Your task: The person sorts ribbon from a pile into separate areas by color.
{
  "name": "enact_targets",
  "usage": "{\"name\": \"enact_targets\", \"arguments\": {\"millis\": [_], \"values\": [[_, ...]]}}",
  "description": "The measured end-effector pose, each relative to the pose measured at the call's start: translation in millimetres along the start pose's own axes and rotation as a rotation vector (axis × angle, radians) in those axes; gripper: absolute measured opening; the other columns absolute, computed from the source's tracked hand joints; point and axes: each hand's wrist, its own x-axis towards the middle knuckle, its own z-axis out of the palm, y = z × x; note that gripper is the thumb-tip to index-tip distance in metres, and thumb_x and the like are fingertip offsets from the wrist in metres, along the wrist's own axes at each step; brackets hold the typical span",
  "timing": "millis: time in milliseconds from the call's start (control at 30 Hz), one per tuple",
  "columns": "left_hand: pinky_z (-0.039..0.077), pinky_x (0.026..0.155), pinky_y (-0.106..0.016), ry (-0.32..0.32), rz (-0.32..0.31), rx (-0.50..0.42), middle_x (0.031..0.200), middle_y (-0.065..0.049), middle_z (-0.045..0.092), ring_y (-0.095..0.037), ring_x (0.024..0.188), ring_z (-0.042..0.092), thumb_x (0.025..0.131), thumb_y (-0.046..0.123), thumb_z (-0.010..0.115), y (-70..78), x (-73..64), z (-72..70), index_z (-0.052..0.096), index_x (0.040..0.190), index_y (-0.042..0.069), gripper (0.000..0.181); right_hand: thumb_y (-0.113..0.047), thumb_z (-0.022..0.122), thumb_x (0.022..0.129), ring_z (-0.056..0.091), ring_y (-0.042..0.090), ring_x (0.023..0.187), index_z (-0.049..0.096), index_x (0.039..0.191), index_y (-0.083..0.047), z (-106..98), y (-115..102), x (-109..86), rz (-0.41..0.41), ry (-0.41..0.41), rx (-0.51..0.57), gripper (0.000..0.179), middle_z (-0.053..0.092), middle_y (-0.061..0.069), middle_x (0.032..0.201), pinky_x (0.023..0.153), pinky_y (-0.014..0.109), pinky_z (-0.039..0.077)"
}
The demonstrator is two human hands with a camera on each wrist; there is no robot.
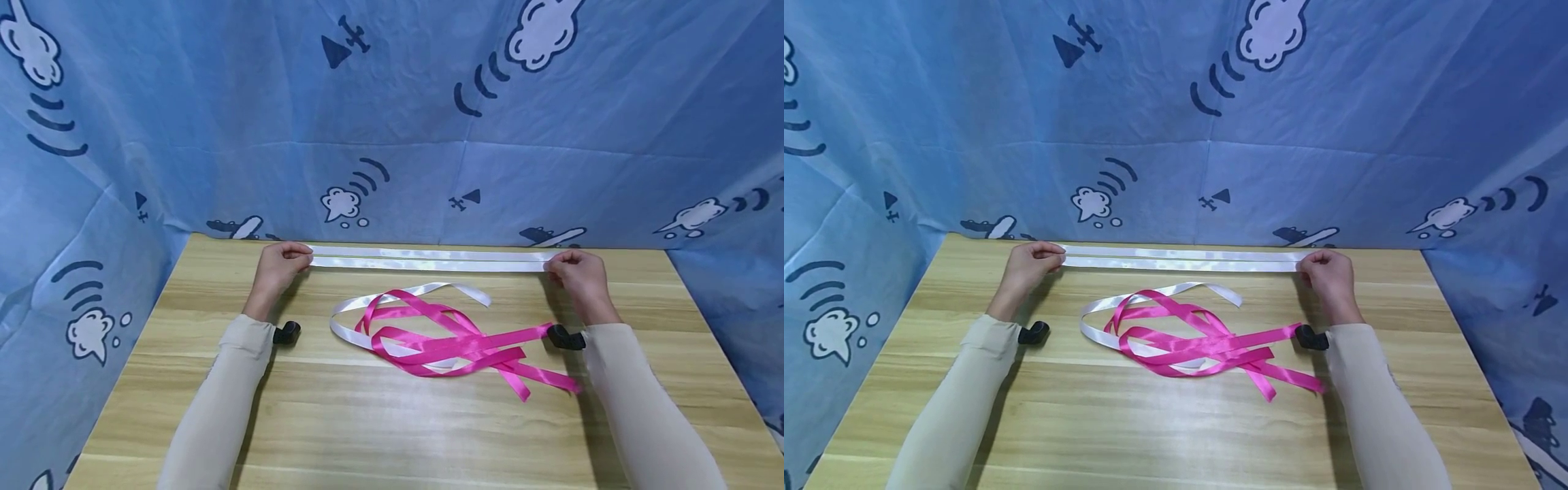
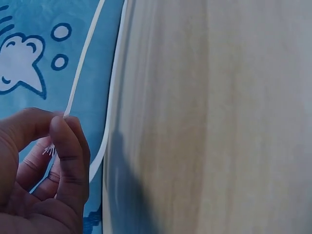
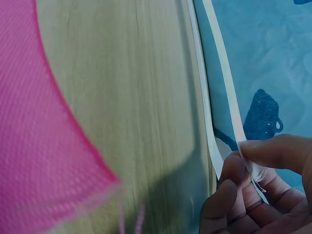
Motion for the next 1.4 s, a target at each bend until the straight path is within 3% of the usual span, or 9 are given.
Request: {"name": "enact_targets", "arguments": {"millis": [400, 800, 1100, 1300, 1400], "values": [[0.055, 0.064, -0.014, -0.003, 0.002, 0.061, 0.079, 0.004, 0.067, -0.005, 0.066, 0.062, 0.093, 0.002, 0.071, -7.2, 8.2, 3.9, 0.075, 0.110, -0.007, 0.019, -0.010, 0.064, 0.101, 0.057, 0.005, 0.072, 0.062, 0.107, 0.000, 3.2, -2.6, 4.0, 0.043, 0.006, 0.004, 0.012, 0.058, -0.015, 0.073, 0.064, 0.020, 0.052], [0.053, 0.064, -0.014, -0.006, -0.001, 0.114, 0.079, 0.003, 0.068, -0.004, 0.066, 0.062, 0.093, 0.004, 0.071, -6.0, 9.1, 4.1, 0.075, 0.109, -0.007, 0.019, -0.010, 0.063, 0.100, 0.059, 0.004, 0.072, 0.062, 0.109, -0.001, 4.6, -4.8, 5.5, 0.070, 0.014, -0.047, 0.012, 0.057, -0.016, 0.073, 0.065, 0.020, 0.052], [0.054, 0.066, -0.014, -0.005, -0.039, 0.120, 0.082, 0.000, 0.067, -0.008, 0.069, 0.062, 0.094, 0.004, 0.070, -5.7, 8.0, 3.1, 0.074, 0.110, -0.007, 0.020, -0.012, 0.064, 0.101, 0.061, 0.007, 0.076, 0.065, 0.105, -0.002, 4.0, -3.1, 3.4, 0.041, 0.003, -0.054, 0.011, 0.059, -0.010, 0.083, 0.069, 0.019, 0.054], [0.053, 0.067, -0.013, 0.001, -0.049, 0.145, 0.088, -0.003, 0.067, -0.009, 0.075, 0.060, 0.095, 0.007, 0.071, -6.6, 5.8, 0.3, 0.075, 0.110, -0.004, 0.019, -0.017, 0.065, 0.101, 0.058, 0.009, 0.081, 0.065, 0.115, 0.002, 0.5, -0.4, 3.9, 0.036, 0.015, -0.101, 0.023, 0.059, -0.004, 0.094, 0.069, 0.018, 0.053], [0.053, 0.068, -0.013, 0.006, -0.044, 0.160, 0.093, -0.005, 0.068, -0.011, 0.080, 0.060, 0.095, 0.009, 0.070, -6.6, 3.9, -2.4, 0.075, 0.110, -0.002, 0.019, -0.019, 0.066, 0.100, 0.058, 0.008, 0.082, 0.064, 0.117, 0.001, -1.5, 0.2, 4.3, 0.043, 0.022, -0.101, 0.026, 0.058, -0.006, 0.094, 0.068, 0.019, 0.052]]}}
